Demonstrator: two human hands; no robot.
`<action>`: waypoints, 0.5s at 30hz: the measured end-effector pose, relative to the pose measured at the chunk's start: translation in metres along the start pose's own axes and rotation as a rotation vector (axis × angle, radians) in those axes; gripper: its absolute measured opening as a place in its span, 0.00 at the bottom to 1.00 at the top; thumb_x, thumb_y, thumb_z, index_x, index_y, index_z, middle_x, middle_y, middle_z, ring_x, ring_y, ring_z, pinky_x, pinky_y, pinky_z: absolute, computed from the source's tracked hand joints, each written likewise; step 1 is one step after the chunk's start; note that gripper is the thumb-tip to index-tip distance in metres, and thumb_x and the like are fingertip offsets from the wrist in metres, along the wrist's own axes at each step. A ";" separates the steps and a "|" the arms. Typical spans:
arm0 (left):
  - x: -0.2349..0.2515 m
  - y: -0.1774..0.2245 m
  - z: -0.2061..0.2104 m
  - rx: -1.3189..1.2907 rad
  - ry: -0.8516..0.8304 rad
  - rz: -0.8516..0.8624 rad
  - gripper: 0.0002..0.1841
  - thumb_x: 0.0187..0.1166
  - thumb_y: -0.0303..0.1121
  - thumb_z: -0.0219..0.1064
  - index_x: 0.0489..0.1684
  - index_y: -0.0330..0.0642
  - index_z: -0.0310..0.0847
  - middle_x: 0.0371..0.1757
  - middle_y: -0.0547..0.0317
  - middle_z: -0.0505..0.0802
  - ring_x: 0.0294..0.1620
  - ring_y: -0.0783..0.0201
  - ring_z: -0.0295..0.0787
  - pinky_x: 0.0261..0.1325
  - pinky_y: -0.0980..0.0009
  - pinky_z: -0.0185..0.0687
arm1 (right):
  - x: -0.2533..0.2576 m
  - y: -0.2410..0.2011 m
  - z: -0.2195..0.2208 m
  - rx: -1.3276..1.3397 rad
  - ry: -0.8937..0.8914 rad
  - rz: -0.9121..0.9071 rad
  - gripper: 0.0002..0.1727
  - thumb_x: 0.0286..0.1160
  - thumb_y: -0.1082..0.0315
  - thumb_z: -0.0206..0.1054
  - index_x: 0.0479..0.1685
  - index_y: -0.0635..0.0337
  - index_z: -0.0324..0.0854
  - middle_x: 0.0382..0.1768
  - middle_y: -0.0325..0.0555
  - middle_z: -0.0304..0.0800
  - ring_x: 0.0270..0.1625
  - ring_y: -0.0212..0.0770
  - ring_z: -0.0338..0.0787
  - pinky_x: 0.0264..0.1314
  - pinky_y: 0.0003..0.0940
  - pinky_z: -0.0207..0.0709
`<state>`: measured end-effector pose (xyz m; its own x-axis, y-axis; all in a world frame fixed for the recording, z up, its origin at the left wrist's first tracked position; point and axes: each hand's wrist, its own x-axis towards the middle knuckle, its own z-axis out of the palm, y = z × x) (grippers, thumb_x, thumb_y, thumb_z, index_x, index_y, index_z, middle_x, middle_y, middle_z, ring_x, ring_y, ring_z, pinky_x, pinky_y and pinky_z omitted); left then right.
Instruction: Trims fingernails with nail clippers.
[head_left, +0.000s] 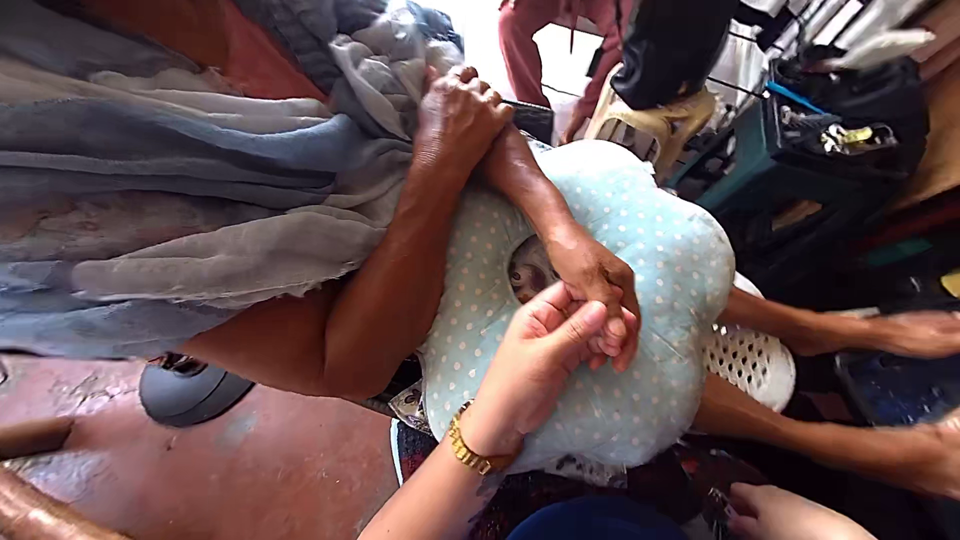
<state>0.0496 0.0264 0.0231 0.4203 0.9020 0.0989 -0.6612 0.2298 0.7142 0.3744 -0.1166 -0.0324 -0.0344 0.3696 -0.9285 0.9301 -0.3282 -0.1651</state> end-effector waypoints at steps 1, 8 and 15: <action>0.000 0.000 -0.002 0.040 -0.004 0.005 0.10 0.88 0.32 0.57 0.54 0.37 0.82 0.39 0.53 0.93 0.35 0.69 0.90 0.44 0.74 0.87 | 0.024 0.033 0.026 0.070 0.076 0.069 0.24 0.84 0.60 0.67 0.60 0.78 0.82 0.48 0.77 0.89 0.54 0.74 0.89 0.59 0.74 0.77; -0.003 0.006 -0.033 0.250 -0.172 -0.008 0.15 0.90 0.34 0.47 0.62 0.46 0.79 0.43 0.67 0.88 0.41 0.70 0.87 0.49 0.74 0.86 | 0.073 0.136 0.145 0.433 0.440 0.546 0.30 0.82 0.57 0.67 0.75 0.71 0.76 0.74 0.76 0.76 0.74 0.76 0.79 0.73 0.76 0.69; -0.013 0.017 -0.092 0.165 -0.025 -0.078 0.13 0.91 0.38 0.47 0.45 0.51 0.79 0.38 0.72 0.86 0.41 0.76 0.84 0.52 0.82 0.80 | 0.097 0.137 0.174 0.444 0.427 0.627 0.26 0.80 0.64 0.66 0.71 0.73 0.78 0.75 0.78 0.73 0.70 0.78 0.81 0.64 0.78 0.73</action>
<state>-0.0238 0.0521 -0.0299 0.4826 0.8742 0.0545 -0.5162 0.2336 0.8240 0.4351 -0.2773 -0.2033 0.6574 0.2718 -0.7028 0.5003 -0.8549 0.1373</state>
